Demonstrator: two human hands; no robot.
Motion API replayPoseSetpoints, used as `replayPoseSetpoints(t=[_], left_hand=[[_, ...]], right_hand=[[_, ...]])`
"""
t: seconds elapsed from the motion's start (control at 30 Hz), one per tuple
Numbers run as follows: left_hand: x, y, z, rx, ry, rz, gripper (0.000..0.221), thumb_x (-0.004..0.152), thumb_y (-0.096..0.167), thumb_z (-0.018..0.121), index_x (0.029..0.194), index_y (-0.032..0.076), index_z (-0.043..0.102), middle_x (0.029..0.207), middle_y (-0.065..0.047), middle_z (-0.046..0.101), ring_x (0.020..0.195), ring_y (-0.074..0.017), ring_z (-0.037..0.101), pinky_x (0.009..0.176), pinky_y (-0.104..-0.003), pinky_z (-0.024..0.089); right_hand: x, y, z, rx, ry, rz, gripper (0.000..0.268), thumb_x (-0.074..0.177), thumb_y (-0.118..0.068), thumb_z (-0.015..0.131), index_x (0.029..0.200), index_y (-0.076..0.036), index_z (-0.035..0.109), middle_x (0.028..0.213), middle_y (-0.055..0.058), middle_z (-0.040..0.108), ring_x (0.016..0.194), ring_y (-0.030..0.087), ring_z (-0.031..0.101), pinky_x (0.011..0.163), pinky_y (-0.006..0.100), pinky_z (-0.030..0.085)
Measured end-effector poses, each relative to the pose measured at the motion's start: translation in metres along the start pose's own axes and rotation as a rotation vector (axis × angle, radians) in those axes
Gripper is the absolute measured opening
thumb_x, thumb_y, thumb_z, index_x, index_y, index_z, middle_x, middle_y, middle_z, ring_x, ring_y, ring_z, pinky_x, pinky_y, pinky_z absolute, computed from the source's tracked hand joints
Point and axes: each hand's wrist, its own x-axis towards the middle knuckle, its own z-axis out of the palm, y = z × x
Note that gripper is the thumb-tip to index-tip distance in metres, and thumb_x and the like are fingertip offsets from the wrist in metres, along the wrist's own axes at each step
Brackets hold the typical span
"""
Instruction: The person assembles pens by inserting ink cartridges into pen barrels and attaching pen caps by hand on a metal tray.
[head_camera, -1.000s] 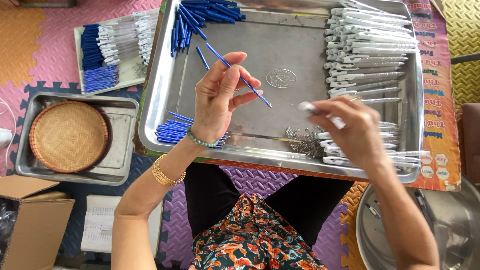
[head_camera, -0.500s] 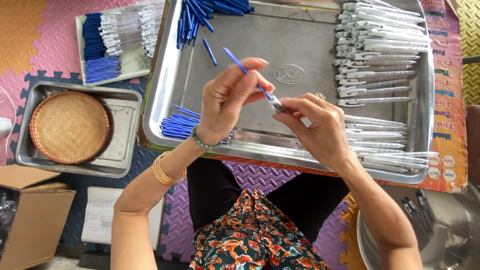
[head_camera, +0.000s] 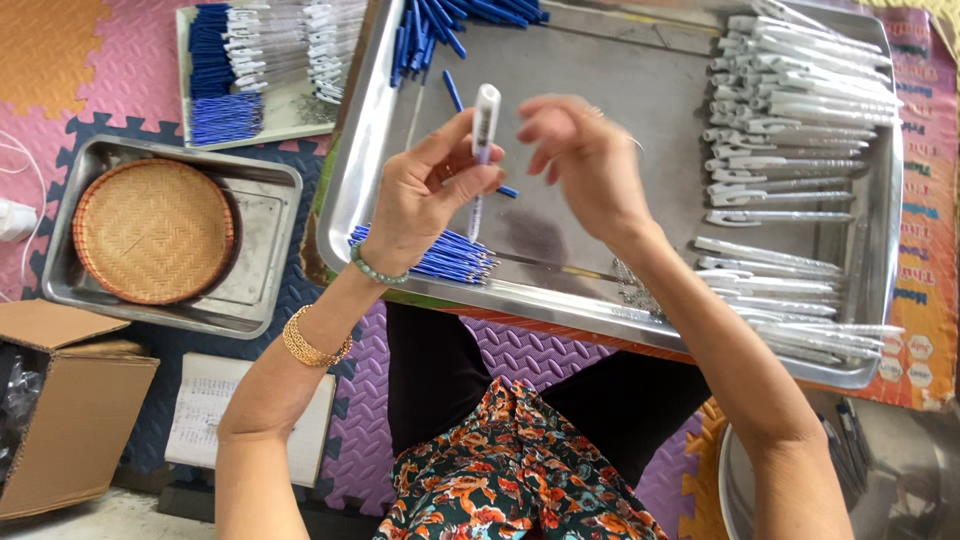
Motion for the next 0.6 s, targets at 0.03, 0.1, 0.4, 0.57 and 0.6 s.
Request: replayPoseSetpoints(t=[0.03, 0.1, 0.4, 0.57, 0.6], left_hand=[[-0.001, 0.005, -0.001, 0.002, 0.006, 0.006, 0.059, 0.109, 0.003, 0.077, 0.162, 0.013, 0.052, 0.133, -0.018, 0.080, 0.119, -0.0240, 0.081, 0.110, -0.044, 0.074], [-0.002, 0.013, -0.003, -0.053, -0.012, -0.053, 0.052, 0.116, 0.011, 0.065, 0.165, 0.011, 0.048, 0.141, -0.016, 0.074, 0.110, -0.0221, 0.082, 0.101, -0.036, 0.074], [0.002, 0.008, 0.001, -0.003, -0.112, -0.063, 0.039, 0.120, 0.018, 0.055, 0.157, 0.006, 0.057, 0.126, -0.010, 0.076, 0.090, -0.0135, 0.066, 0.078, -0.023, 0.054], [0.003, -0.012, 0.011, -0.066, -0.262, -0.072, 0.051, 0.123, 0.021, 0.054, 0.171, 0.013, 0.041, 0.112, -0.009, 0.077, 0.071, -0.0122, 0.060, 0.066, -0.023, 0.054], [0.002, -0.019, 0.012, -0.048, -0.334, -0.008, 0.050, 0.125, 0.023, 0.052, 0.173, 0.018, 0.038, 0.113, -0.011, 0.079, 0.070, -0.0115, 0.062, 0.065, -0.023, 0.056]], right_hand=[[0.003, 0.029, 0.007, -0.001, -0.005, -0.006, 0.030, 0.108, 0.003, 0.054, 0.120, -0.012, 0.077, 0.104, 0.005, 0.079, 0.068, 0.009, 0.068, 0.057, 0.024, 0.052], [0.012, 0.088, 0.020, -0.626, -0.222, -0.391, 0.027, 0.101, -0.006, 0.069, 0.126, -0.014, 0.077, 0.105, 0.015, 0.065, 0.088, 0.035, 0.069, 0.080, 0.049, 0.058], [0.009, 0.012, -0.005, -0.574, -0.284, 0.290, 0.013, 0.107, -0.022, 0.070, 0.115, -0.015, 0.077, 0.108, 0.005, 0.081, 0.086, 0.021, 0.075, 0.077, 0.040, 0.059], [-0.022, -0.043, -0.067, 0.128, -0.122, 0.021, 0.056, 0.107, 0.014, 0.068, 0.154, -0.006, 0.045, 0.090, 0.016, 0.067, 0.075, 0.025, 0.073, 0.070, 0.037, 0.070], [-0.028, -0.057, -0.073, 0.255, -0.082, 0.081, 0.051, 0.110, 0.010, 0.066, 0.153, -0.011, 0.047, 0.089, 0.008, 0.063, 0.075, 0.021, 0.072, 0.074, 0.037, 0.071]])
